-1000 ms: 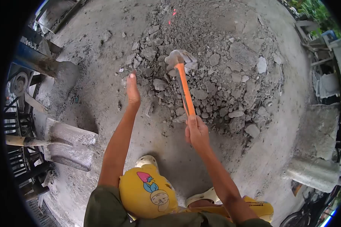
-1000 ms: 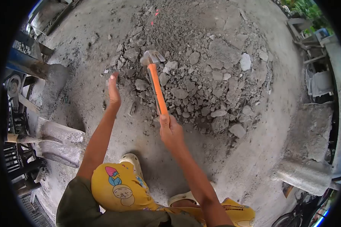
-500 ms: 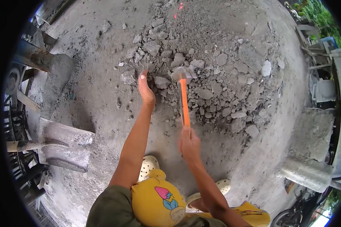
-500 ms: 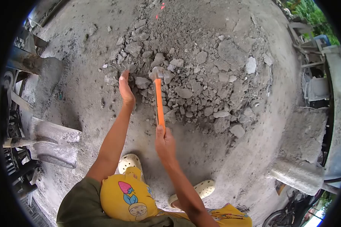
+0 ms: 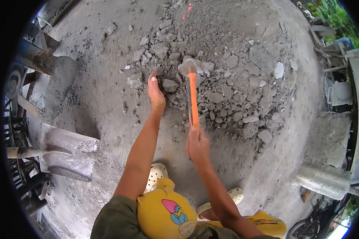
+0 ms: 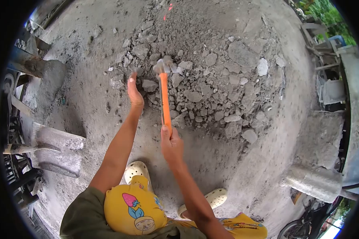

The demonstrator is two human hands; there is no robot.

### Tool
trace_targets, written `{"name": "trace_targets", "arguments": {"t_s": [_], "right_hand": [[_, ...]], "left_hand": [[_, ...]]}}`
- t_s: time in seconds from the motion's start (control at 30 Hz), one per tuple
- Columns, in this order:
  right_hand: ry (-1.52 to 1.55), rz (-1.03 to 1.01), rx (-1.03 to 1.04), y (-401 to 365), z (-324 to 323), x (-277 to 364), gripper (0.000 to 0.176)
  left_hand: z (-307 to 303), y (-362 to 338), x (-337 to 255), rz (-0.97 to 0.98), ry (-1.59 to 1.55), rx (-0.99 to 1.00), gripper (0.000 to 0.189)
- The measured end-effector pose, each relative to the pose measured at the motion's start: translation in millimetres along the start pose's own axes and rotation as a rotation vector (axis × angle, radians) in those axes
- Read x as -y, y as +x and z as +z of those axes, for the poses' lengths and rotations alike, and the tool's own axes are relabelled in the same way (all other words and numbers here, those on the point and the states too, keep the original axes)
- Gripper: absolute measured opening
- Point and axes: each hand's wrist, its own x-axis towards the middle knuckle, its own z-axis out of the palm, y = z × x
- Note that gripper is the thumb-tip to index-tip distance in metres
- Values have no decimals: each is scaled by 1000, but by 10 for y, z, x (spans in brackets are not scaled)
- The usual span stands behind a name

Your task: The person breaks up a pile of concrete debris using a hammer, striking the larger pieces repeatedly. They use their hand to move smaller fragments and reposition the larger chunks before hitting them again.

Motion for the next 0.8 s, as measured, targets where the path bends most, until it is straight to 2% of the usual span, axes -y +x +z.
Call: {"name": "trace_targets", "arguments": {"t_s": [0.07, 0.17, 0.23, 0.27, 0.37, 0.47, 0.57, 0.67, 0.77, 0.8], "right_hand": [[50, -159, -58, -65, 12, 75, 43], [-280, -238, -163, -51, 88, -95, 43], [-259, -140, -104, 38, 109, -426, 41], [-242, -96, -73, 57, 142, -363, 40], [69, 130, 119, -37, -12, -175, 40], [126, -130, 14, -93, 8, 136, 44], [45, -295, -94, -38, 52, 122, 46], [-454, -113, -31, 184, 71, -212, 45], [-101, 103, 30, 311, 144, -322, 45], [-69, 94, 24, 274, 126, -314, 46]], "left_hand": [[20, 5, -6, -8, -38, -1, 61], [36, 16, -41, -33, -102, 19, 64], [33, 9, -53, -48, -132, 31, 65], [19, 31, -15, -32, -104, 30, 64], [-32, 33, 82, -12, -60, 26, 61], [-5, 31, 41, -18, -72, 9, 60], [31, 31, -9, -48, -97, -10, 58], [78, 7, -46, -93, -154, -38, 56], [94, 111, -46, -26, -33, -37, 55], [42, 49, -45, -38, 7, -40, 56]]}}
